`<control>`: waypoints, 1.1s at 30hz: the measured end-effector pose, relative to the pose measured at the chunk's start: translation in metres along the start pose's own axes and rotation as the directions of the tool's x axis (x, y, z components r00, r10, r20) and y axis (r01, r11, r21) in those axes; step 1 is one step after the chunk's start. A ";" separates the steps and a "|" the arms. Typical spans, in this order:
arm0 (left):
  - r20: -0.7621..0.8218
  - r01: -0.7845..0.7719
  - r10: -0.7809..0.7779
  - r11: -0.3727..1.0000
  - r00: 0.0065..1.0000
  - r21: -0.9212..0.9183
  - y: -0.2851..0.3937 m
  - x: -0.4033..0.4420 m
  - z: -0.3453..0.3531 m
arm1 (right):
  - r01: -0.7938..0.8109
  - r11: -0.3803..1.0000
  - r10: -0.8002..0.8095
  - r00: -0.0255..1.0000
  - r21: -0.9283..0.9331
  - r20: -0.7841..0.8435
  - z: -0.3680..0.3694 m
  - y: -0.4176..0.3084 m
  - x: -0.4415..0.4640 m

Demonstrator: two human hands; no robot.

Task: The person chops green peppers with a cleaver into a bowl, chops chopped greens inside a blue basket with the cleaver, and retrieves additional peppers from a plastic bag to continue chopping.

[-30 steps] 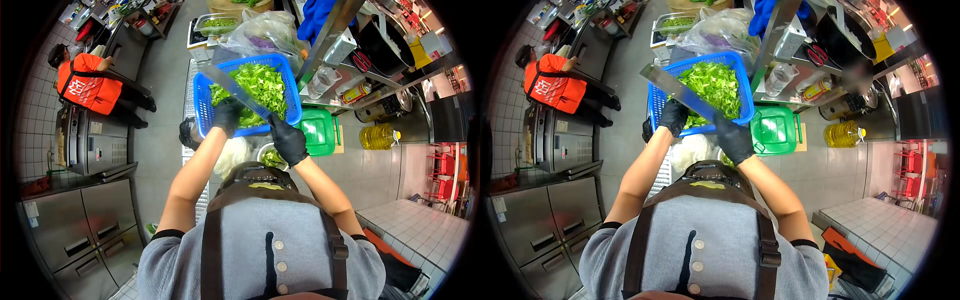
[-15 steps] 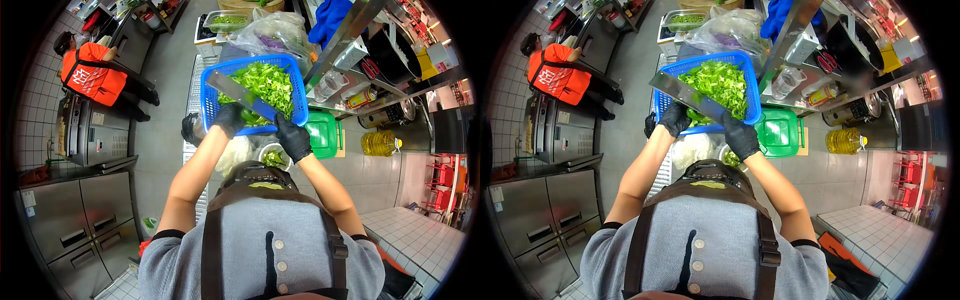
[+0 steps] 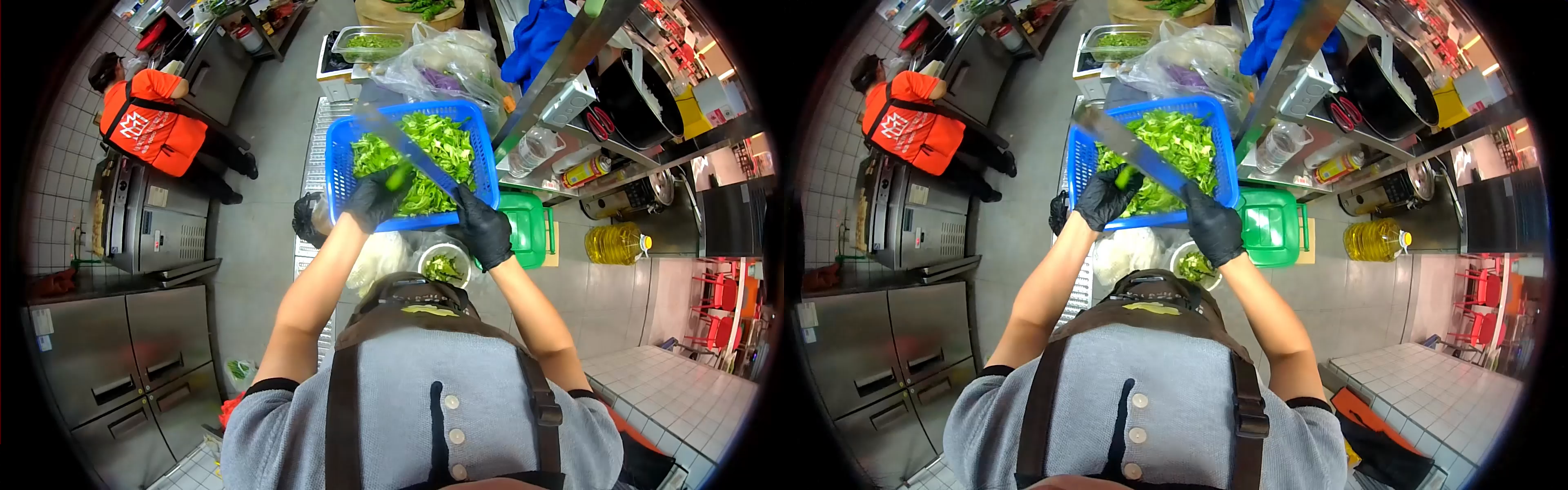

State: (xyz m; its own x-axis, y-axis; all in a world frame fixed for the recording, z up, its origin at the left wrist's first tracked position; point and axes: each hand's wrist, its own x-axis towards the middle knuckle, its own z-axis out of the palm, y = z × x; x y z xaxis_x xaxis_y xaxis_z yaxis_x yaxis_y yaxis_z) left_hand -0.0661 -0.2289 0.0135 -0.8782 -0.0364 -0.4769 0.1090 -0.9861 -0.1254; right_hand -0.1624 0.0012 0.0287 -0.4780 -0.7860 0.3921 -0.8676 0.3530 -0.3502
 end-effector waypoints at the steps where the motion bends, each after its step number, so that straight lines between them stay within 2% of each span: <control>1: 0.032 -0.073 0.071 0.993 0.997 0.096 -0.004 0.001 -0.001 | 0.039 0.999 -0.039 0.999 -0.032 0.011 0.000 0.001 0.001; 3: 0.120 -0.227 0.201 0.934 0.972 0.274 -0.016 -0.001 0.004 | 0.121 0.988 -0.118 0.992 -0.094 0.036 -0.003 0.000 0.004; 4: 0.116 -0.225 0.202 0.944 0.972 0.240 -0.024 -0.010 0.013 | 0.136 0.984 -0.127 0.989 -0.118 0.079 -0.011 -0.004 0.007; 7: 0.131 -0.203 0.169 0.926 0.977 0.318 -0.026 -0.021 0.020 | 0.197 0.968 -0.190 0.980 -0.153 0.057 -0.005 0.000 0.006; 8: 0.135 -0.164 0.133 0.953 0.982 0.253 -0.022 -0.018 0.013 | 0.210 0.965 -0.202 0.977 -0.159 0.064 -0.004 0.002 0.006; 11: 0.092 -0.194 0.174 0.938 0.980 0.286 -0.015 -0.020 0.006 | 0.257 0.965 -0.260 0.964 -0.055 -0.048 -0.008 -0.006 0.012; 14: 0.054 -0.214 0.208 0.960 0.977 0.178 0.002 -0.019 -0.009 | 0.189 0.981 -0.188 0.982 -0.044 0.033 -0.009 -0.006 0.008; 17: 0.221 -0.041 -0.022 0.960 0.975 0.278 0.023 -0.021 -0.017 | 0.065 0.997 -0.068 0.992 0.033 0.108 0.003 0.013 -0.005; 18: 0.226 -0.020 -0.073 0.923 0.971 0.384 0.027 -0.022 -0.016 | 0.010 1.000 -0.012 0.988 0.016 0.154 0.005 0.019 -0.007; 20: 0.063 -0.133 0.119 0.946 0.991 0.297 0.010 -0.030 0.003 | -0.105 0.994 0.109 0.965 -0.027 0.237 0.007 0.027 -0.008; 21: -0.027 -0.193 0.207 0.946 0.978 0.259 0.002 -0.032 0.009 | -0.133 0.991 0.134 0.967 -0.021 0.217 0.006 0.025 -0.009; 23: -0.037 -0.204 0.216 0.956 0.976 0.209 0.001 -0.030 0.008 | -0.178 0.984 0.176 0.968 -0.008 0.178 0.001 0.020 -0.009; 27: 0.012 -0.153 0.153 0.984 0.988 0.094 0.002 -0.022 -0.002 | -0.124 0.974 0.121 0.992 0.188 0.030 -0.006 -0.007 -0.002; 31: 0.161 -0.224 0.193 0.953 0.968 0.204 0.004 -0.010 -0.011 | -0.185 0.935 0.181 0.983 0.302 0.040 0.005 -0.019 -0.002; 33: 0.161 -0.218 0.184 0.949 0.970 0.228 -0.008 -0.021 0.008 | -0.152 0.924 0.168 0.986 0.350 -0.017 0.008 -0.023 0.001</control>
State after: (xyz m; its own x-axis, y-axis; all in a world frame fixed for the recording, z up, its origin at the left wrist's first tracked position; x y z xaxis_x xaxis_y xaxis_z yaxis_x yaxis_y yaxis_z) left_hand -0.0521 -0.2219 0.0311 -0.9064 -0.2430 -0.3457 0.1886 -0.9647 0.1835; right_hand -0.1419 -0.0113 0.0302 -0.6194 -0.7068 0.3417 -0.6816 0.2682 -0.6808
